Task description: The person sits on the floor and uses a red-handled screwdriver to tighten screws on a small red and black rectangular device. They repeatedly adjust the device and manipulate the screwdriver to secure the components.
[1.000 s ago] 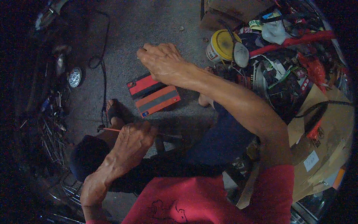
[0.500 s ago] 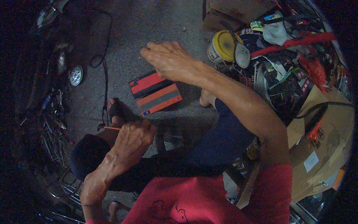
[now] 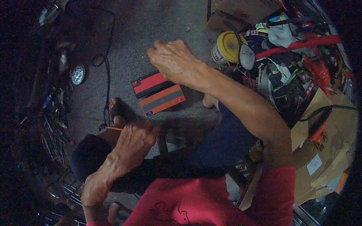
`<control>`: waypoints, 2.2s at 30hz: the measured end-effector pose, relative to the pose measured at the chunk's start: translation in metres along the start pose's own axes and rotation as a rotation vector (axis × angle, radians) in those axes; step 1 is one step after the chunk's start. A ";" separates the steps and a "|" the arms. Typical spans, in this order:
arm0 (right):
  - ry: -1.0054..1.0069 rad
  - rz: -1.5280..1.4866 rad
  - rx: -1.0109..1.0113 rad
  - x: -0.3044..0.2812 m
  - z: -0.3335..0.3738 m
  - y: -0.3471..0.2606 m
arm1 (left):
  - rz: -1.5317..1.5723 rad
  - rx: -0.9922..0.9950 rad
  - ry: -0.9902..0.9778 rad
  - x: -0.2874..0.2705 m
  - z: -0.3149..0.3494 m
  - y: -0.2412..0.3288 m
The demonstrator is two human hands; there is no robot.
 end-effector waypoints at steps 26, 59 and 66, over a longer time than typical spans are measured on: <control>0.195 0.000 -0.088 0.007 0.009 0.005 | 0.032 -0.016 -0.063 0.001 0.000 0.002; -0.018 -0.036 0.012 -0.002 0.003 0.000 | -0.028 0.065 0.139 -0.007 0.005 0.004; -0.027 -0.032 0.006 0.000 0.000 -0.002 | -0.021 0.014 0.028 0.001 0.000 0.000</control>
Point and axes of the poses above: each hand's wrist, its own z-axis away from the middle knuckle, its own x-axis out of the palm, y = z × x, the point moved 1 cm from there along -z, towards the middle knuckle, and after that the axes turned 7 degrees about z, right-handed, at the moved point
